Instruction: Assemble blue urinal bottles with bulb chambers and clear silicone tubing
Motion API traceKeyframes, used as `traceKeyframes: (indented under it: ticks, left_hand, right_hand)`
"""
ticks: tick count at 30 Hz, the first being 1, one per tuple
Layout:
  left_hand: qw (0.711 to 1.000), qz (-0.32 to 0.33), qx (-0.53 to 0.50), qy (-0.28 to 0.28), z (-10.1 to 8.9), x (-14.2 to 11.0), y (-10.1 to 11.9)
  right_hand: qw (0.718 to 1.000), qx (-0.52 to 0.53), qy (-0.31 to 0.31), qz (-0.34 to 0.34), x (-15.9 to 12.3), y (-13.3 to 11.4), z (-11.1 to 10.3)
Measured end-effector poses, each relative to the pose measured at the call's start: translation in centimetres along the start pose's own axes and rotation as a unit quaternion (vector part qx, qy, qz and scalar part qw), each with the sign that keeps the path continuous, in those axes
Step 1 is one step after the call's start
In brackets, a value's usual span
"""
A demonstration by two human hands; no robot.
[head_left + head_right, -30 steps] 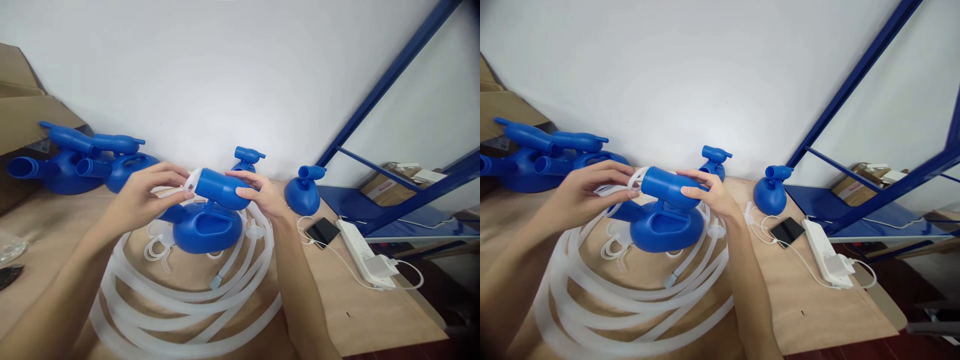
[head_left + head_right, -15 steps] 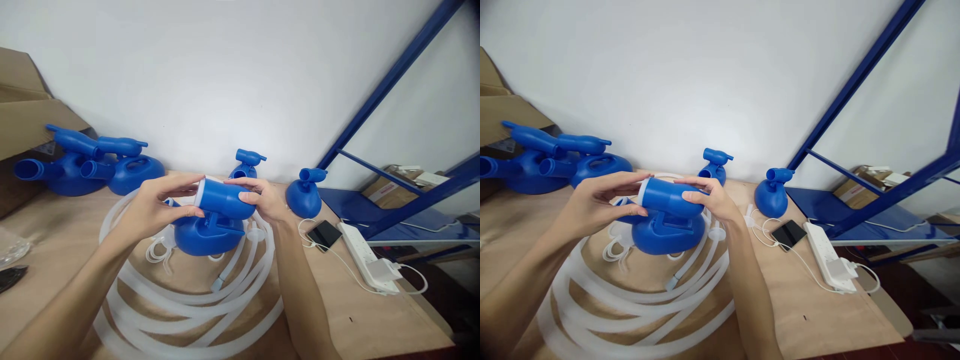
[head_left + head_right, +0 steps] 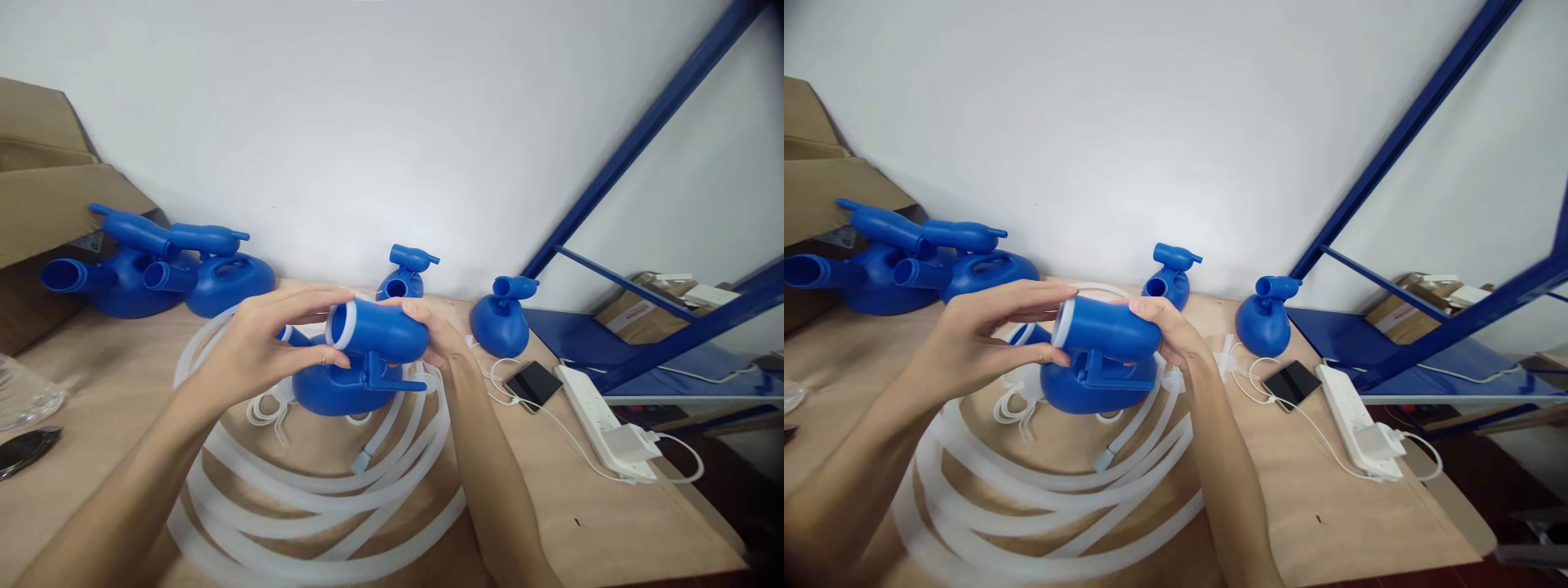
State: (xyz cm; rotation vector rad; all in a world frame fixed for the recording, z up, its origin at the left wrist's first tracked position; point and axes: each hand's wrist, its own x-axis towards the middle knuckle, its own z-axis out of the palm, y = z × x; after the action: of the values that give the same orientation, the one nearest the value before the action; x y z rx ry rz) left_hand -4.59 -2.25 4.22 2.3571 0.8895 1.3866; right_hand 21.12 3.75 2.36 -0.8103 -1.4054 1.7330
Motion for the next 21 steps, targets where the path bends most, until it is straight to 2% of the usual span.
traceKeyframes:
  ticks: [2, 5, 8, 10, 12, 15, 16, 18, 21]
  left_hand:
    - [0.998, -0.055, -0.034, -0.005, -0.2, -0.1, -0.2]
    - [0.988, -0.131, -0.079, 0.017, -0.1, -0.2, -0.5]
    - [0.979, -0.192, -0.063, 0.006, 0.1, 0.2, -0.9]
    - [0.980, -0.194, -0.003, -0.051, 0.1, 0.4, -1.6]
    - [0.971, -0.174, 0.082, -0.141, -0.2, 0.4, -2.8]
    - [0.924, -0.185, 0.181, -0.283, -1.0, 0.0, -5.4]
    - [0.908, -0.197, 0.194, -0.316, -1.2, -0.2, -6.2]
    - [0.892, -0.215, 0.198, -0.345, -1.6, -0.3, -7.3]
    - [0.897, -0.214, 0.190, -0.338, -2.0, 0.1, -7.8]
  right_hand:
    - [0.999, -0.022, -0.002, -0.026, -0.1, -0.3, 0.2]
    - [0.992, -0.089, 0.004, -0.091, -0.6, -0.8, 0.5]
    - [0.974, -0.178, 0.023, -0.138, -1.1, -1.4, 0.5]
    - [0.956, -0.247, 0.053, -0.151, -1.2, -1.5, 0.0]
    - [0.933, -0.300, 0.105, -0.167, -0.8, -1.1, -1.1]
    - [0.902, -0.354, 0.168, -0.181, 0.5, 0.5, -3.5]
    - [0.894, -0.378, 0.169, -0.172, 1.0, 1.3, -4.3]
    - [0.882, -0.424, 0.142, -0.152, 2.1, 2.9, -5.7]
    - [0.875, -0.461, 0.055, -0.136, 3.2, 4.8, -6.9]
